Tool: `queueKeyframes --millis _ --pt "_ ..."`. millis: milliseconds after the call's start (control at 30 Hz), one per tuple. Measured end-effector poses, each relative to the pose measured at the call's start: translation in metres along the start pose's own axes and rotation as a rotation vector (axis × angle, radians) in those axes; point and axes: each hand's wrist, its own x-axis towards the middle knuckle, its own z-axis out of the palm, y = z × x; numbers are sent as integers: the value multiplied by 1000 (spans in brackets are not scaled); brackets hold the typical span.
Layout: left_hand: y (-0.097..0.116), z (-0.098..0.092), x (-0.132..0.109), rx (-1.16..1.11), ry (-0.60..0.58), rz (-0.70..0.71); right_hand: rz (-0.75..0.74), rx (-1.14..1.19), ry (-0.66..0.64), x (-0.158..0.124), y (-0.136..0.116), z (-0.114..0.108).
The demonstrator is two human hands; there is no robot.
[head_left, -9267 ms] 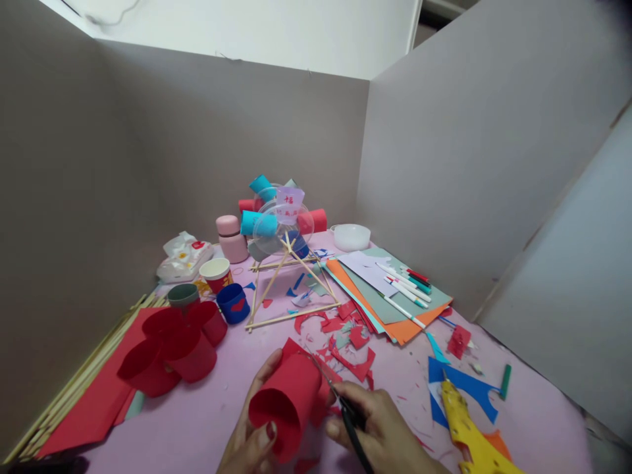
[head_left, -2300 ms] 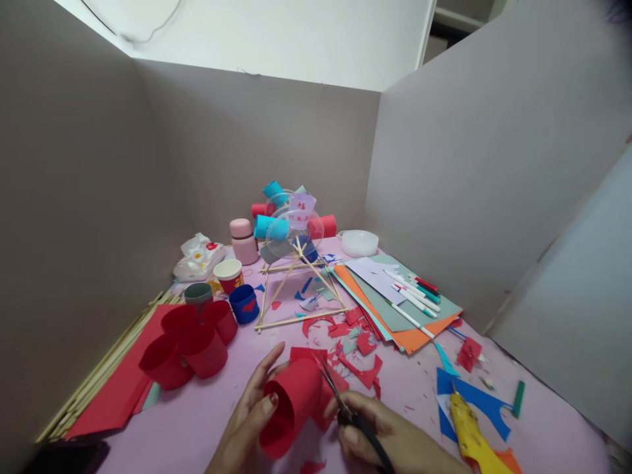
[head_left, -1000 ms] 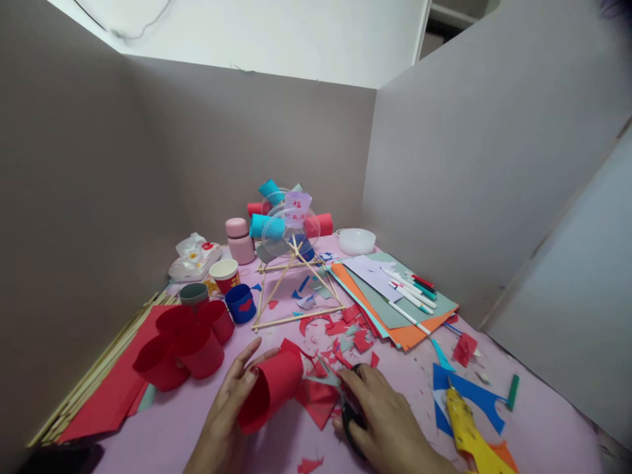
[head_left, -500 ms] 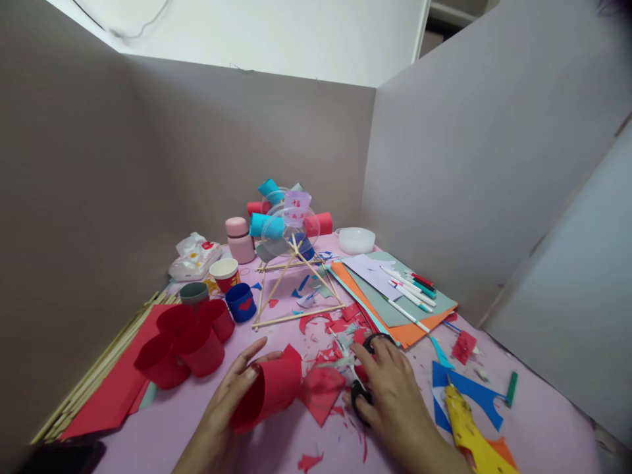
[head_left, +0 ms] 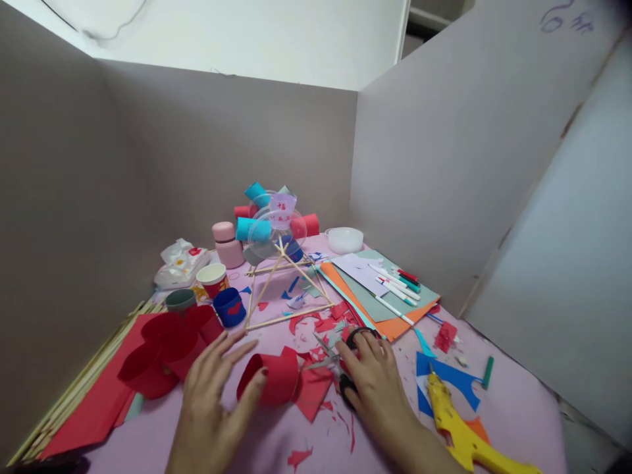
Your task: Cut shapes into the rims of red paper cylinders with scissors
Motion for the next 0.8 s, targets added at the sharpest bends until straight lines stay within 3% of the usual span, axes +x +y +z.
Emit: queueKeyframes --millis 67,167,367,800 --pt "13 11 0 205 -45 233 4 5 17 0 -1 -1" --pt "26 34 1 350 -145 347 13 14 43 -1 -4 -2" --pt "27 58 7 385 -199 337 -4 37 73 -1 -6 -4" --pt "24 62 14 551 -278 218 -52 31 154 2 -4 2"
